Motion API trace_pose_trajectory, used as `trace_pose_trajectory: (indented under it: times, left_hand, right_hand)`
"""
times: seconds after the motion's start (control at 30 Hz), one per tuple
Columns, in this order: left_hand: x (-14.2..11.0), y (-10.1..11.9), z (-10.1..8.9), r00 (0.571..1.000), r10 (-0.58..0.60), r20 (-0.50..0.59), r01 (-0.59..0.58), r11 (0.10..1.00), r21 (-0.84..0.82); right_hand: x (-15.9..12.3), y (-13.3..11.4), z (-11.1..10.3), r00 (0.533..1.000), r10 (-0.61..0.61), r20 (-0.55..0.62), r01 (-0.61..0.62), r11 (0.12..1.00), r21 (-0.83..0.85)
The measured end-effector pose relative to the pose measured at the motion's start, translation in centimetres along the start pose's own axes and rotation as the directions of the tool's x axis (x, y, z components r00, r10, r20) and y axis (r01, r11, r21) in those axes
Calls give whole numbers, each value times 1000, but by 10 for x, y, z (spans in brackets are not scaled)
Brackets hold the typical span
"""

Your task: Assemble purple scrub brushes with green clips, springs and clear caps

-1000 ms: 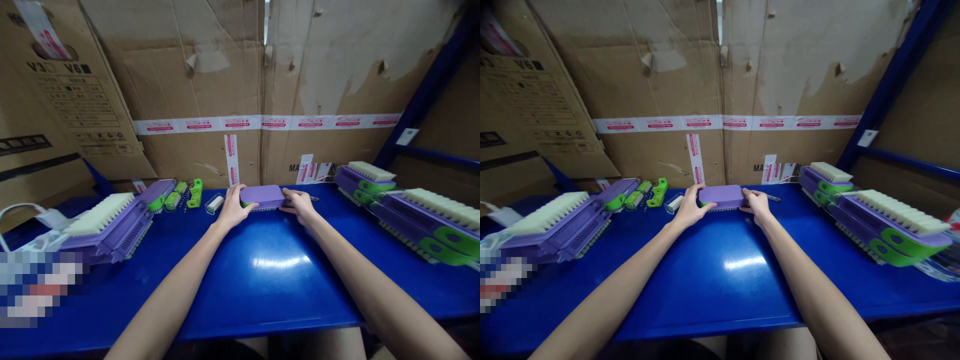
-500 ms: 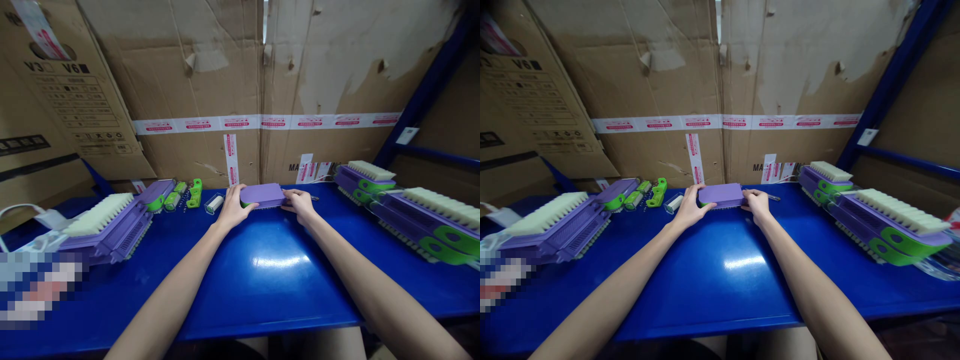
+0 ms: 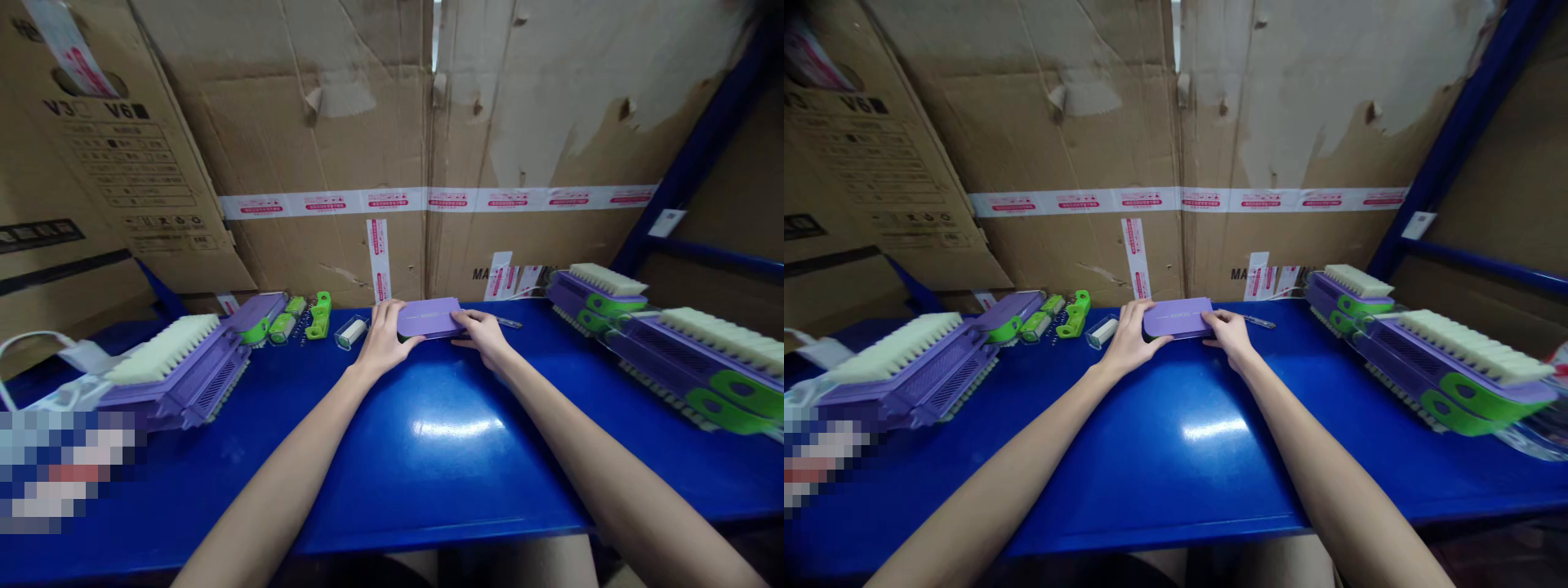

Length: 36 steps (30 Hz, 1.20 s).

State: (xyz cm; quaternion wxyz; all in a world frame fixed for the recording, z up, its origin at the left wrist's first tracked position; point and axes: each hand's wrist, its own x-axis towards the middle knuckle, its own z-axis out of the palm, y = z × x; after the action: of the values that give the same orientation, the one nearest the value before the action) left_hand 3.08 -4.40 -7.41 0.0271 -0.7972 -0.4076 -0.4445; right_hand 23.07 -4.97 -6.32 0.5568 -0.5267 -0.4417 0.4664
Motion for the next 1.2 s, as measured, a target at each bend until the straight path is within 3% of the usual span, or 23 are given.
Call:
trace_pose_trajectory:
  times: [0.1, 0.17, 0.23, 0.3, 0.37, 0.4, 0.47, 0.57, 0.63, 0.73, 0.93, 1.0, 1.07, 1.2]
  left_hand:
    - [-1, -1, 0, 1000, 12, 0, -12, 1000, 29]
    - [-2, -1, 2, 1000, 5, 19, -6, 999, 38]
    - [-3, 0, 3, 999, 9, 54, -11, 999, 38]
    - [-4, 1, 5, 996, 21, 91, -25, 999, 37]
    - [-5, 3, 6, 994, 26, 109, -31, 999, 43]
    - [-5, 4, 6, 994, 27, 109, -33, 998, 46]
    - [-5, 7, 6, 994, 35, 102, -39, 999, 36]
    - [-5, 12, 7, 996, 9, 94, -5, 999, -51]
    - [-5, 14, 8, 993, -66, 93, 80, 984, -158]
    - [-4, 13, 12, 968, -219, 125, 247, 920, -305]
    - [-1, -3, 17, 912, -359, 196, 409, 794, -450]
    - [0, -6, 17, 904, -370, 212, 427, 773, -470]
    - [0, -8, 17, 902, -360, 239, 432, 758, -489]
    - [-1, -8, 16, 897, -358, 261, 441, 770, -461]
  right_hand:
    - [4, 4, -1, 994, -106, 18, 105, 994, 7]
    - [5, 5, -1, 959, -283, -14, 281, 957, -79]
    - [6, 3, -2, 844, -532, -65, 497, 824, -272]
    - [5, 1, -3, 658, -751, -59, 643, 600, -476]
    - [3, -2, -6, 488, -872, 20, 705, 381, -598]
    - [2, -3, -7, 427, -901, 74, 720, 289, -631]
    - [0, -4, -9, 339, -921, 191, 727, 128, -675]
    - [-4, -5, -7, 264, -890, 372, 716, -78, -694]
    - [-8, -4, -3, 224, -840, 494, 712, -205, -672]
    - [-14, -1, 7, 199, -739, 643, 715, -339, -611]
    - [-27, 2, 24, 254, -582, 772, 742, -394, -541]
    - [-28, 1, 24, 243, -590, 770, 769, -367, -524]
    - [-27, -1, 21, 263, -645, 718, 777, -299, -553]
    - [-15, -4, 4, 417, -760, 498, 716, -63, -696]
